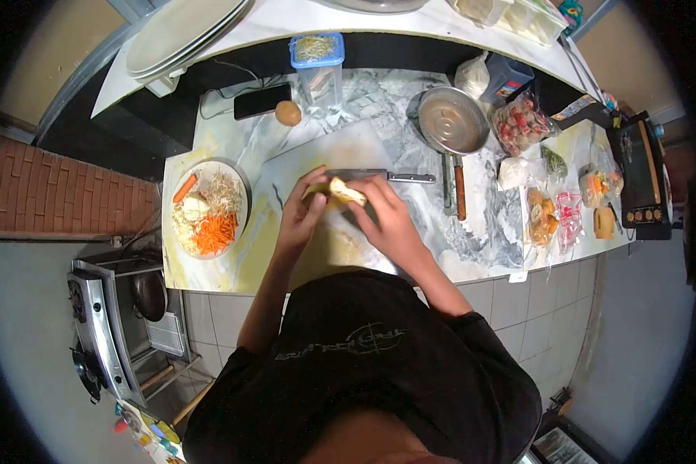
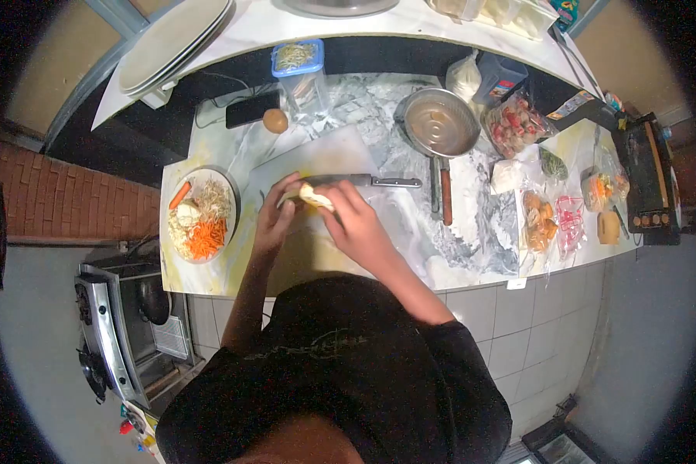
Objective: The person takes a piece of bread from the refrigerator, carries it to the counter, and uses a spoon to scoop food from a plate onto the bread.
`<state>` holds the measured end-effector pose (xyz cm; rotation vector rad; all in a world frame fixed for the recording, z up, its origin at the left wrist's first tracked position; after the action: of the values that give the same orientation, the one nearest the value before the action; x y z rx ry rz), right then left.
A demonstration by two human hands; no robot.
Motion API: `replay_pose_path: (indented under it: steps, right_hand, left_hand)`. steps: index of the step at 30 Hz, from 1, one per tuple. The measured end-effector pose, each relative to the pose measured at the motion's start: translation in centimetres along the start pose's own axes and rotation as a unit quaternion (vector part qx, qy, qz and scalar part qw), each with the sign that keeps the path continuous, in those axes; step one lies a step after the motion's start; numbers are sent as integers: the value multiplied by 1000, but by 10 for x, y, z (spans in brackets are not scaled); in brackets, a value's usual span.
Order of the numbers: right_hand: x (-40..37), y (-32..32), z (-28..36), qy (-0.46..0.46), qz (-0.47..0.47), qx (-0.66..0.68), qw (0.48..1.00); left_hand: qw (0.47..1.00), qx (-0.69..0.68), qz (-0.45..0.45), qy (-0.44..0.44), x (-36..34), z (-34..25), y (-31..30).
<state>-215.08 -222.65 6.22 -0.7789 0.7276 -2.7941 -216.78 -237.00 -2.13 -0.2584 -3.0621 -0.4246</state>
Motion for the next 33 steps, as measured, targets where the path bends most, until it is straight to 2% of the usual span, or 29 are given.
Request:
replay_pose_path:
  steps: [1, 2, 3, 4, 5, 7, 9, 11, 16, 20, 23, 25, 26, 27, 28, 29, 30, 31, 32, 33]
  right_hand:
    - [-2, -3, -2, -4, -2, -3, 1000]
    - [-3, -9, -9, 16, -16, -13, 1000]
    - [-6, -15, -17, 35, -32, -23, 999]
    - [-8, -18, -23, 35, -38, -38, 998]
    - [-11, -21, -26, 42, -46, -31, 998]
    - [-14, -27, -24, 47, -49, -46, 997]
    - [-17, -32, -22, 43, -56, -45, 997]
    - [-20, -33, -28, 59, -57, -54, 995]
    - [-22, -36, -31, 86, -67, -53, 993]
    - [-33, -49, -26, 96, -75, -73, 990]
    - [-46, -62, -18, 110, -94, -75, 987]
    - [-59, -62, -24, 144, -90, -68, 983]
    - [-64, -62, -23, 146, -98, -62, 982]
    - [-67, -63, -23, 148, -101, -65, 982]
    - [-70, -61, -21, 149, -95, -64, 982]
    - [-72, -58, -19, 151, -89, -62, 983]
    - [-74, -57, -16, 146, -91, -60, 983]
    - [-76, -57, -11, 149, -93, -60, 983]
    - [-76, -55, -5, 150, -84, -52, 984]
    - [-75, -54, 0, 149, -75, -46, 985]
  left_hand:
    - [1000, 0, 2, 4, 8, 16, -9]
    - [978, 194, -52, 54, 16, 25, -29]
    - [913, 380, -105, 102, 22, 30, -43]
    - [885, 441, -126, 78, 29, 49, -54]
    - [885, 439, -126, 91, 35, 58, -55]
    - [771, 617, -134, 77, 36, 72, -53]
    - [762, 632, -114, 82, 35, 85, -51]
    - [713, 688, -105, 80, 35, 94, -50]
    - [727, 677, -83, 84, 26, 78, -43]
    - [739, 658, -54, 131, 22, 82, -43]
    - [716, 676, -70, 158, 20, 77, -39]
    - [718, 680, -102, 105, 21, 58, -41]
    - [719, 680, -96, 110, 22, 49, -39]
    - [819, 545, -91, 154, 20, 35, -38]
    - [895, 395, -84, 189, 15, 22, -38]
    - [897, 393, -82, 187, 10, 15, -33]
    - [953, 281, -58, 103, 8, 24, -31]
    - [986, 163, -33, 16, 4, 35, -26]
    - [986, 164, -29, 16, -3, 30, -20]
    - [991, 127, 45, 9, -10, 30, -1]
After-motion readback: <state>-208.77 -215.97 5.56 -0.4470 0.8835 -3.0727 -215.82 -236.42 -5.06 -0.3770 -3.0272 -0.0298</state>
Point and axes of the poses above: each hand's wrist, its own x-axis towards the middle knuckle, its own y-axis out of the palm, z = x × y, the point moved 10 cm from there along x, towards the middle knuckle, and after that the axes turned 4 degrees about -x, right-handed, at the moved point
